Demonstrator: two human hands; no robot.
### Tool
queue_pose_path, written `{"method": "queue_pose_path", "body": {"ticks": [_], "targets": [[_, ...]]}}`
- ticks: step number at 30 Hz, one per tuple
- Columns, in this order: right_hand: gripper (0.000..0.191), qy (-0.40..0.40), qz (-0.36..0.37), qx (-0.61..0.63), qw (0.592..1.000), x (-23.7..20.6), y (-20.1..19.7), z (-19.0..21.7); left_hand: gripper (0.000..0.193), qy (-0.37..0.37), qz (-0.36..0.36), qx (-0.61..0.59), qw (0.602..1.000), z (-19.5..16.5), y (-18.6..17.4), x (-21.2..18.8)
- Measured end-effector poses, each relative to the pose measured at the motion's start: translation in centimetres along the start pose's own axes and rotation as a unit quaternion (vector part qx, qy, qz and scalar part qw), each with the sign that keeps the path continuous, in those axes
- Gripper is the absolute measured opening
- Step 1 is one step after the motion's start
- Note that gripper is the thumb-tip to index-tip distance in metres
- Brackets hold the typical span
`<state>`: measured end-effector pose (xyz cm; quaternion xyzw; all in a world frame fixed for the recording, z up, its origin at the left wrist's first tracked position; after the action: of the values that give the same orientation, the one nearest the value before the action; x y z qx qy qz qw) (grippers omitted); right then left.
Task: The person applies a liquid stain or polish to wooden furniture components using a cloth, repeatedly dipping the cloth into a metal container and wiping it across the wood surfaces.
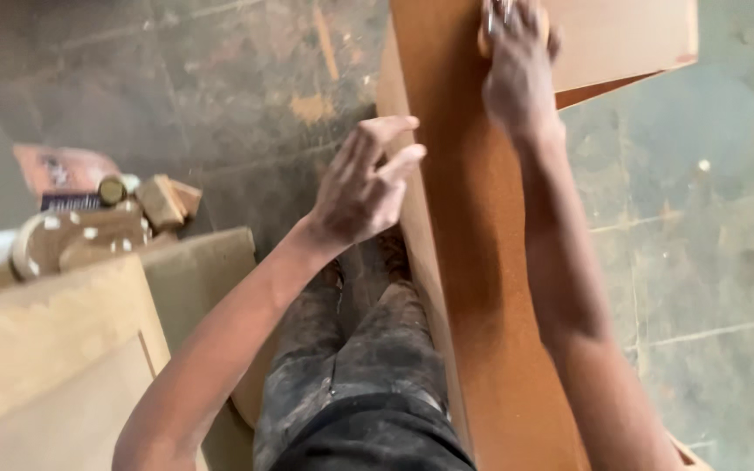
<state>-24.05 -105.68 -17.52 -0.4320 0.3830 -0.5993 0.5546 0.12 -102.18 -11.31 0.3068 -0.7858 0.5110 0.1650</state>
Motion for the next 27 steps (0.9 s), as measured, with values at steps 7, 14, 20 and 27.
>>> {"method": "queue_pose_path", "body": {"ticks": [7,14,20,27], "targets": [[0.071,0.276,0.023,-0.018,0.961,-8.3,2.8,-0.2,0.059,0.029,0.006,-0.069,0.997,5.9,-7.3,0.7],[0.065,0.495,0.029,-0.011,0.868,-3.9,3.2,1.2,0.058,0.061,0.005,-0.116,0.991,11.5,-8.2,5.1],[0.075,0.445,0.238,-0.328,0.799,8.6,3.3,1.2,0.052,0.134,0.048,-0.217,0.966,15.8,-1.6,13.4],[0.057,0.398,-0.113,0.073,0.907,13.3,2.5,-0.7,0.051,0.212,0.100,-0.239,0.942,19.8,4.1,24.3]]}}
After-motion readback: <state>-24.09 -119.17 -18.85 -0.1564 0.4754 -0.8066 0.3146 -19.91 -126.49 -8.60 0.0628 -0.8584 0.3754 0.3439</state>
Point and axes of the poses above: each hand's wrist, its own x-axis towards the middle knuckle, its own y-axis out of the palm, z = x × y, the point moved 5 cm from there along x, towards the middle knuckle, and after that the axes turned 12 degrees about z, right-handed, at the moved point
